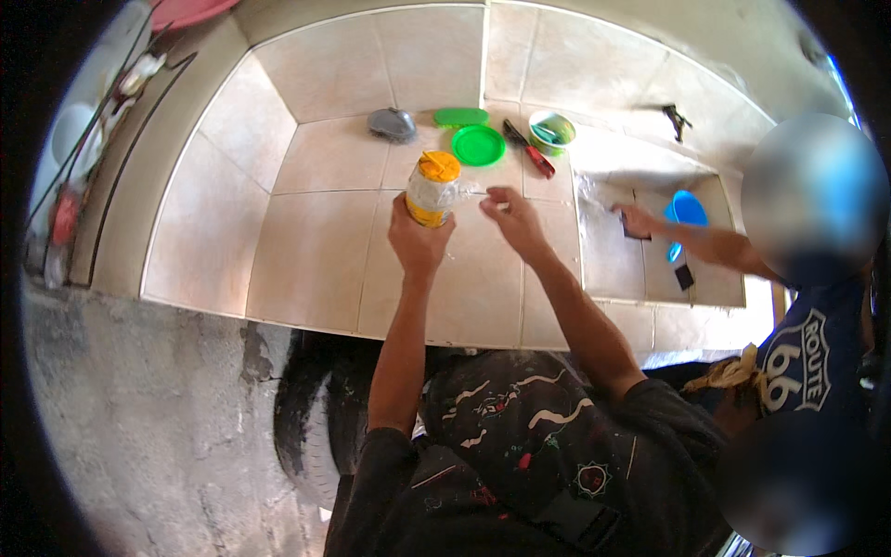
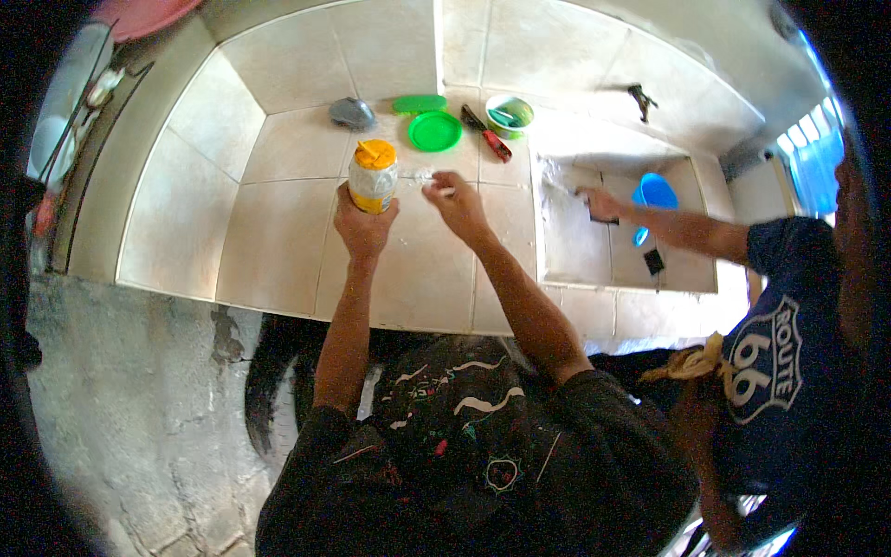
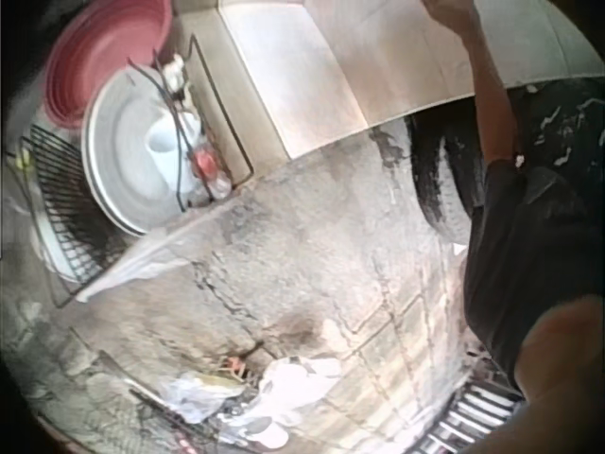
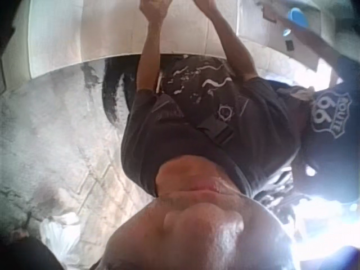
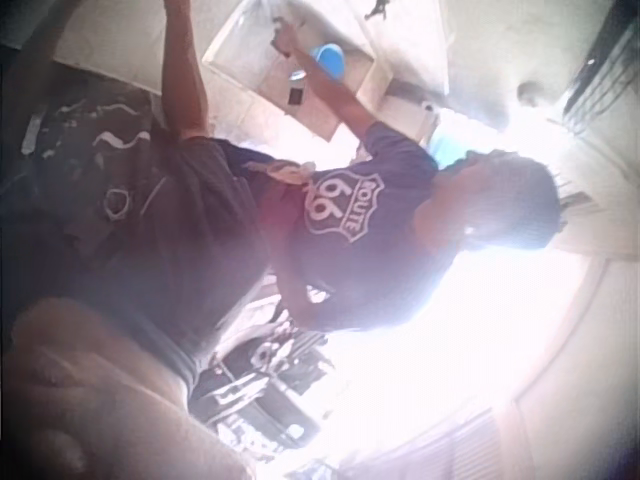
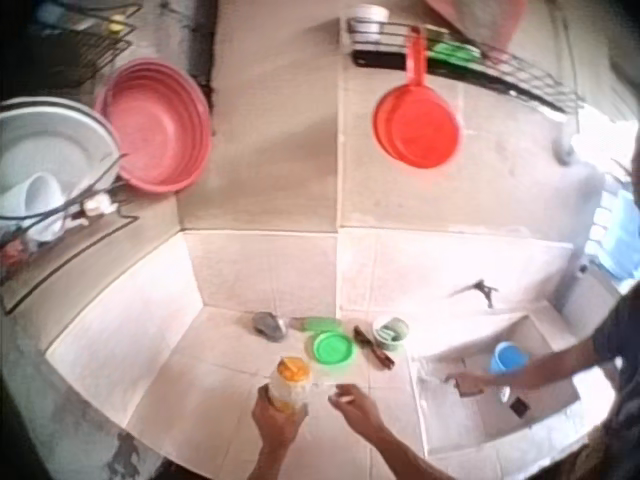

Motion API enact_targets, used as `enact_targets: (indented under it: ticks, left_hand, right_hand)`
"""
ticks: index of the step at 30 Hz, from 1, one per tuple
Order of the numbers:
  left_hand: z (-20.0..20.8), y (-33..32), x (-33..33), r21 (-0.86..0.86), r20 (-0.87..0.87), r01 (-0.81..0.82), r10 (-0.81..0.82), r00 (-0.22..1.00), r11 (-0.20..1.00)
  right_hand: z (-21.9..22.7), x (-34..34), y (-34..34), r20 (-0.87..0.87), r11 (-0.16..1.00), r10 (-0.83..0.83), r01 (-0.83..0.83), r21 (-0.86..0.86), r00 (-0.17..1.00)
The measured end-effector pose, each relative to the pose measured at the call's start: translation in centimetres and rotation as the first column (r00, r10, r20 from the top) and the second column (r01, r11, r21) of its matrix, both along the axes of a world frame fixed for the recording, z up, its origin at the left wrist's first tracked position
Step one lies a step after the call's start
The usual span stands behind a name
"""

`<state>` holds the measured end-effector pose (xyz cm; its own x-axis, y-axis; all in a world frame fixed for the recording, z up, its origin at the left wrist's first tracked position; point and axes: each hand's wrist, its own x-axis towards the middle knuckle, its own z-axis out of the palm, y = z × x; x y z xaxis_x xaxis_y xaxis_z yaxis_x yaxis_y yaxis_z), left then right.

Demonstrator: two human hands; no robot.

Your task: The person sprinkles a white powder from a yellow-labeled container onto a tiled sink surface and into the basin, then uses a blue plastic scoop to move the powder around. A second person briefly appears and uses a toothbrush to scrub the sink while the first person continues handling the powder and scoop.

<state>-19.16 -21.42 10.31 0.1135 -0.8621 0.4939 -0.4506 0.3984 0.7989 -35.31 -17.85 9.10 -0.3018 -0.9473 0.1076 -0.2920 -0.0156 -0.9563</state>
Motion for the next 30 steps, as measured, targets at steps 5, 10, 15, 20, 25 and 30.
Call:
enact_targets:
  ticks: [5,10,15,20,25,30]
  left_hand:
    - [-0.4,1.0,1.6,-0.128,0.204,0.087,-0.060,0.977,0.988]
    - [-0.1,1.9,1.8,-0.131,0.268,0.121,-0.082,0.960,0.984]
    - [-0.7,2.6,2.2,-0.151,0.302,0.103,-0.053,0.952,0.983]
    - [-0.9,3.8,2.4,-0.131,0.120,0.101,-0.085,0.989,0.986]
    - [-0.3,3.9,2.1,-0.093,0.117,0.068,-0.057,0.992,0.993]
    - [-0.5,3.9,0.1,0.325,-0.264,0.211,-0.125,0.956,0.922]
  right_hand:
    - [7.0,-0.1,3.1,-0.168,0.885,-0.112,0.022,-0.465,0.979]
    - [9.5,1.6,4.3,-0.382,0.872,-0.216,0.002,-0.489,0.899]
    - [9.0,1.5,3.7,-0.472,0.884,-0.264,0.016,-0.467,0.841]
    - [7.1,0.6,3.2,-0.306,0.992,-0.040,0.002,-0.125,0.951]
    - [3.7,-0.9,3.2,-0.071,0.999,-0.031,0.033,0.019,0.997]
    - [-0.5,-1.5,6.6,0.620,0.968,0.035,-0.182,0.175,0.783]
